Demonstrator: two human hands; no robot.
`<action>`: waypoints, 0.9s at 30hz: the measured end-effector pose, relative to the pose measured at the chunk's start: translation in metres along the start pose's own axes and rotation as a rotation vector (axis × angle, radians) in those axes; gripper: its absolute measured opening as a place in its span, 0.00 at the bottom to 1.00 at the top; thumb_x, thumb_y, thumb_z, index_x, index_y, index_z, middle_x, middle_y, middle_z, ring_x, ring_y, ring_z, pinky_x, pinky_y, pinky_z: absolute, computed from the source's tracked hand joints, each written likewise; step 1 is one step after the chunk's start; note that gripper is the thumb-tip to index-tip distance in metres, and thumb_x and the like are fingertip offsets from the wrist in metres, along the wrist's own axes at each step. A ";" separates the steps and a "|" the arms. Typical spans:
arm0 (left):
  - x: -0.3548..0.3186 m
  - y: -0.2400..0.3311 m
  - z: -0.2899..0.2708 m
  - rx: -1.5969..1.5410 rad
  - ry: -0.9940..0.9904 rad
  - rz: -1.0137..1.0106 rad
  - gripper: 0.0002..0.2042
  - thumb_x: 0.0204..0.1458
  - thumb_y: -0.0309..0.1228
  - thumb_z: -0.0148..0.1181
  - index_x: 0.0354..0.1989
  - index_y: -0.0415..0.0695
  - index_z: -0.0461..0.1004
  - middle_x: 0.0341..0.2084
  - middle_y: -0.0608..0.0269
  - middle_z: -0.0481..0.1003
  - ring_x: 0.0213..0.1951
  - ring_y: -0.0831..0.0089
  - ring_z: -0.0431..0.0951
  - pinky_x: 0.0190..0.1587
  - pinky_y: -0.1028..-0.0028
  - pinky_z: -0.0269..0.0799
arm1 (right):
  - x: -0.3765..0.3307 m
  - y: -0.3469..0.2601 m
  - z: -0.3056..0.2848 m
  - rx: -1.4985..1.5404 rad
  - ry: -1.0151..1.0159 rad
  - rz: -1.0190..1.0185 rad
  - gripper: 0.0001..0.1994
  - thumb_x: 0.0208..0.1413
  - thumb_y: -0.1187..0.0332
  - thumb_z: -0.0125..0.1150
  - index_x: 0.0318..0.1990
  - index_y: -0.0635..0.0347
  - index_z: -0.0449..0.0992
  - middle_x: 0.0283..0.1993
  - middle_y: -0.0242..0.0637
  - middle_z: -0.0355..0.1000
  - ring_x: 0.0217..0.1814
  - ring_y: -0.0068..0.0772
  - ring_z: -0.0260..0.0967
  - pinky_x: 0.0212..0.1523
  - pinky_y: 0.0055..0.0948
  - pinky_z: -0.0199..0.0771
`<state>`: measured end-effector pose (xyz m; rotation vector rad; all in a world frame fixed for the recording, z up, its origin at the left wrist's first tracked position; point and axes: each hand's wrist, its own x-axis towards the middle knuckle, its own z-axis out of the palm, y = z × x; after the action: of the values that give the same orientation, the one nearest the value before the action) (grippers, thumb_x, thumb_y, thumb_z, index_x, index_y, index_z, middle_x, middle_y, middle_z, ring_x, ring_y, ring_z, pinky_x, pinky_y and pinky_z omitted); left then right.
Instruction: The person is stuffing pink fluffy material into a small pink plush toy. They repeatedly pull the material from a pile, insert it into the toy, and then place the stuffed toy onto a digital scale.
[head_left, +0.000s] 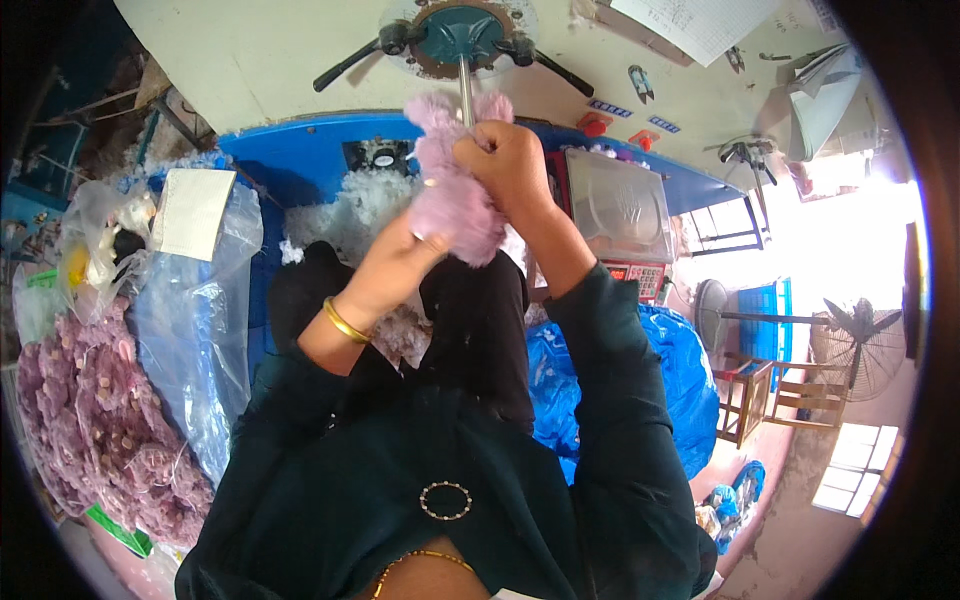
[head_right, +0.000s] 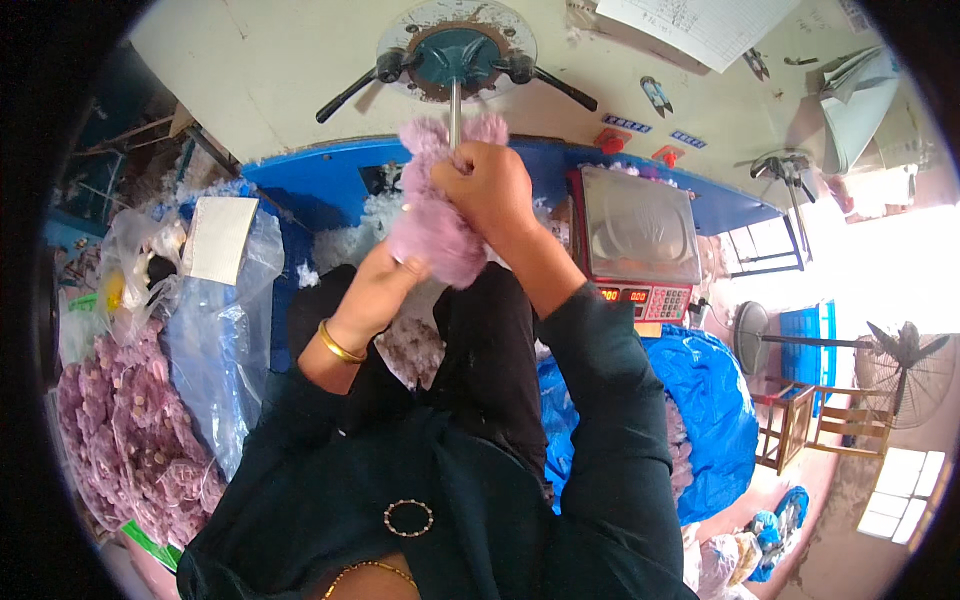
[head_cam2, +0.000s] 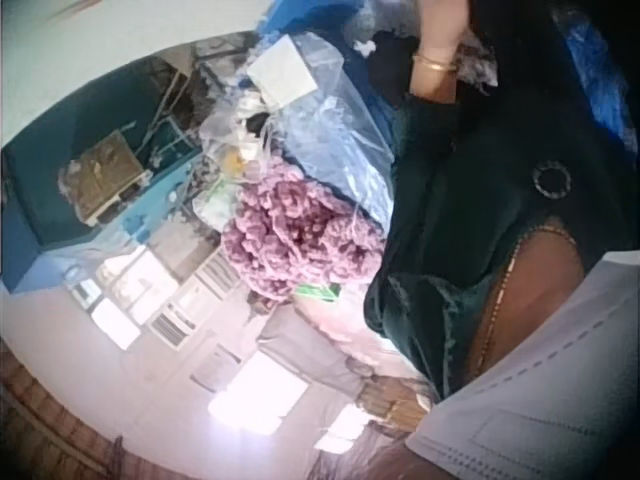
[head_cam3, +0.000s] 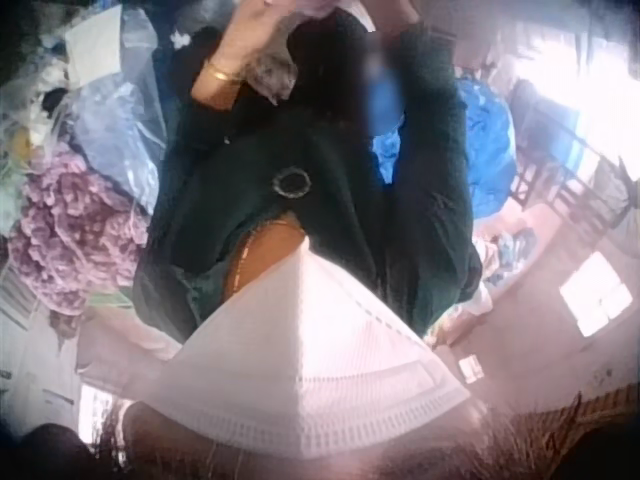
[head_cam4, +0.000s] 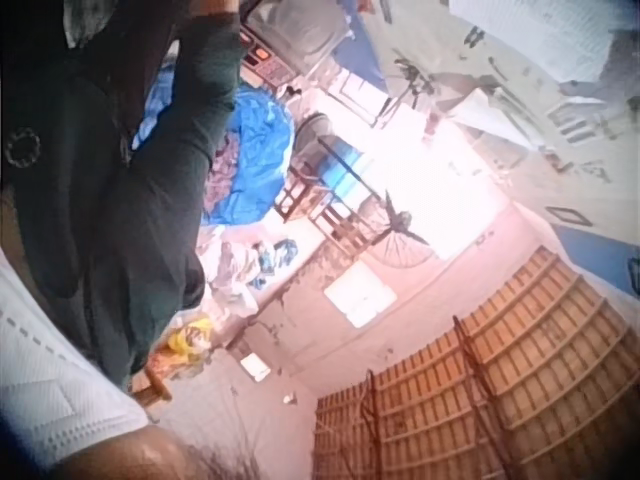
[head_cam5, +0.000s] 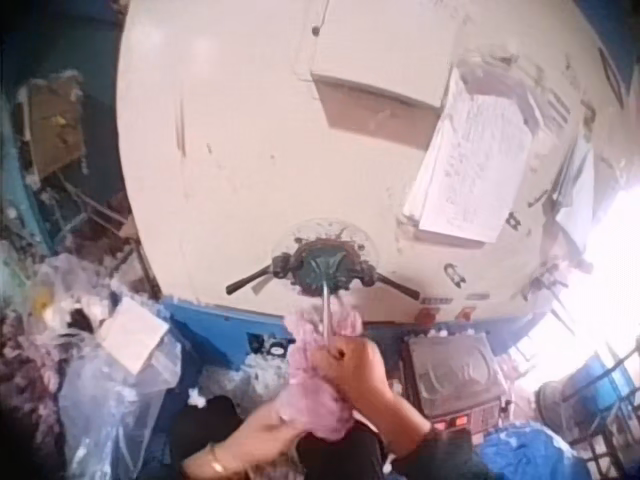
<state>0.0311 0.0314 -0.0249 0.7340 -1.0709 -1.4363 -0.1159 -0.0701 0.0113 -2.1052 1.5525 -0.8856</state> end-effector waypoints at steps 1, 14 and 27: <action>0.001 0.005 0.002 -0.584 -0.013 -0.250 0.14 0.59 0.28 0.50 0.51 0.35 0.66 0.50 0.50 0.71 0.46 0.60 0.76 0.48 0.63 0.73 | -0.001 -0.004 -0.001 0.038 -0.026 0.057 0.16 0.38 0.53 0.62 0.19 0.58 0.74 0.22 0.46 0.71 0.27 0.49 0.70 0.27 0.41 0.68; 0.007 -0.046 0.031 0.088 0.167 -0.053 0.07 0.54 0.27 0.56 0.37 0.37 0.73 0.27 0.60 0.76 0.29 0.70 0.76 0.33 0.72 0.71 | 0.038 -0.007 0.020 -0.149 0.241 0.012 0.16 0.40 0.54 0.58 0.18 0.59 0.71 0.19 0.48 0.68 0.24 0.54 0.66 0.26 0.45 0.65; 0.047 -0.037 0.009 0.094 0.269 0.109 0.10 0.53 0.18 0.48 0.42 0.36 0.73 0.32 0.64 0.76 0.31 0.78 0.74 0.33 0.77 0.71 | 0.037 0.000 0.021 -0.006 0.141 0.063 0.17 0.43 0.53 0.63 0.22 0.60 0.74 0.24 0.49 0.70 0.29 0.52 0.70 0.29 0.43 0.68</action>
<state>0.0002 -0.0148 -0.0485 0.8949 -0.9579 -1.1638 -0.0950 -0.1063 0.0059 -2.0241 1.6835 -1.0281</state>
